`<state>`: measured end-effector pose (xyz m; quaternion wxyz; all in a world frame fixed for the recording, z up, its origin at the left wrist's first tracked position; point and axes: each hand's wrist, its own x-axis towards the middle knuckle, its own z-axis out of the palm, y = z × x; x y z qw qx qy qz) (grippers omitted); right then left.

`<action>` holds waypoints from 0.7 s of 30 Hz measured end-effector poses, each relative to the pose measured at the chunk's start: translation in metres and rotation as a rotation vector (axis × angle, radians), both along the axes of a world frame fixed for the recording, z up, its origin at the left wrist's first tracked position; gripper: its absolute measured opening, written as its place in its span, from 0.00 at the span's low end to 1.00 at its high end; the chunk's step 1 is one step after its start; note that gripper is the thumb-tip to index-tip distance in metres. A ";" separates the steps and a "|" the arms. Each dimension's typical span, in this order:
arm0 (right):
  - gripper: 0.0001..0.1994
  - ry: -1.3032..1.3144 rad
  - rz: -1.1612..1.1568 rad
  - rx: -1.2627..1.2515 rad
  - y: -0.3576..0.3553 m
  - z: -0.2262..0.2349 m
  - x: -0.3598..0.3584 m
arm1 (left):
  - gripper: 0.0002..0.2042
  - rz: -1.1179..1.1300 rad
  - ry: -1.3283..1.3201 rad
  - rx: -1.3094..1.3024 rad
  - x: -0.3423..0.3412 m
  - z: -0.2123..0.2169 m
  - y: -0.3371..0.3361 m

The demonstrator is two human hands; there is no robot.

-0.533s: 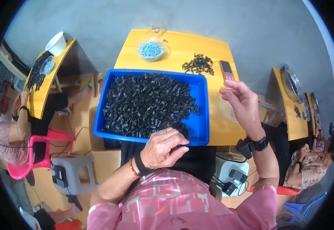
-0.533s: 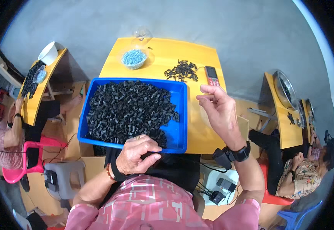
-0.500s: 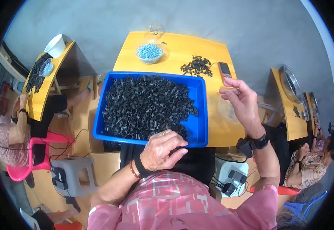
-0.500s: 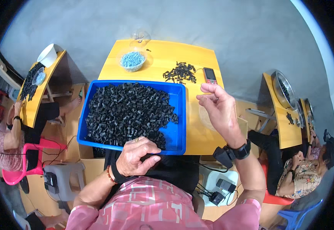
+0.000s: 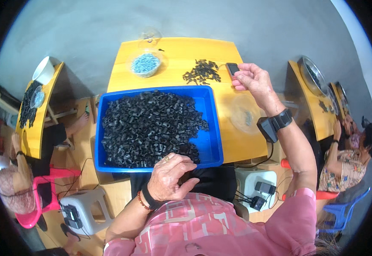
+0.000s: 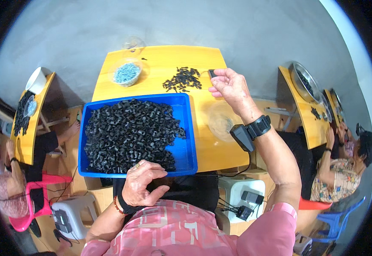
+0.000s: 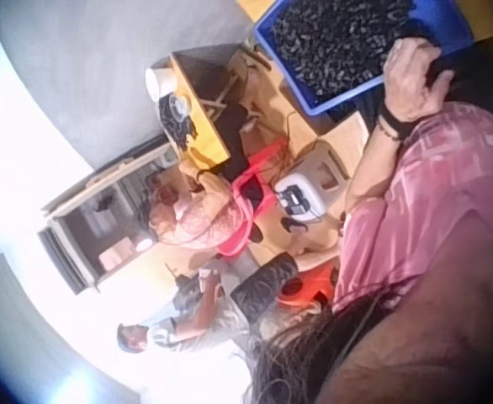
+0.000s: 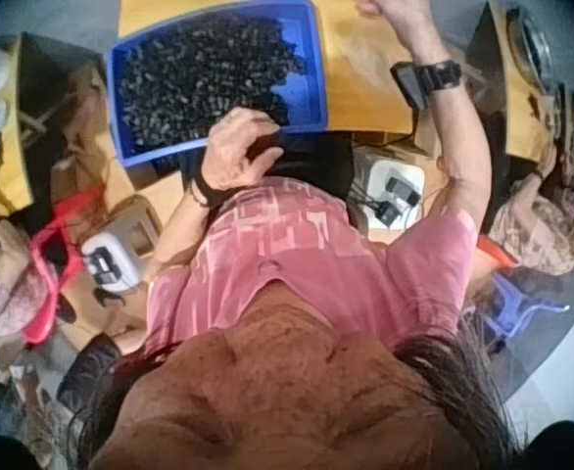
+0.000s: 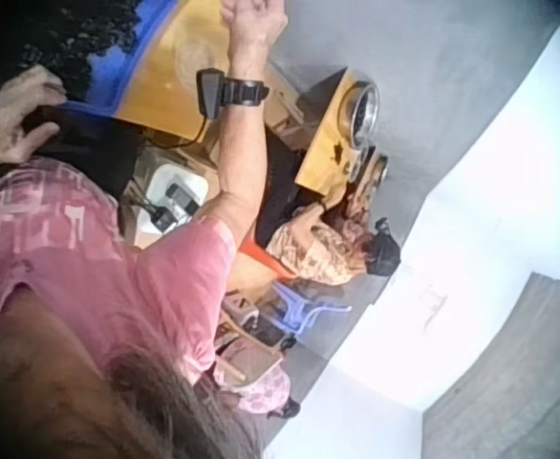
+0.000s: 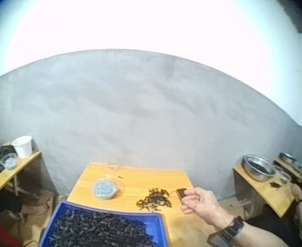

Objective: Manually sorting and inspecting small black plastic or rubber components.

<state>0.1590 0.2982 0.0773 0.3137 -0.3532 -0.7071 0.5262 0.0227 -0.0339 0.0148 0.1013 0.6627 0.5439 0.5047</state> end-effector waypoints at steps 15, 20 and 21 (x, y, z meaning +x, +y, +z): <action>0.08 -0.521 0.127 0.568 -0.020 -0.035 0.079 | 0.16 0.008 0.098 -0.014 0.003 0.004 0.005; 0.07 -0.347 0.158 0.461 -0.056 -0.013 0.053 | 0.11 0.036 0.004 0.067 0.003 -0.009 0.001; 0.07 -0.280 0.174 0.407 -0.067 -0.007 0.044 | 0.11 0.051 0.006 0.063 0.003 -0.010 -0.001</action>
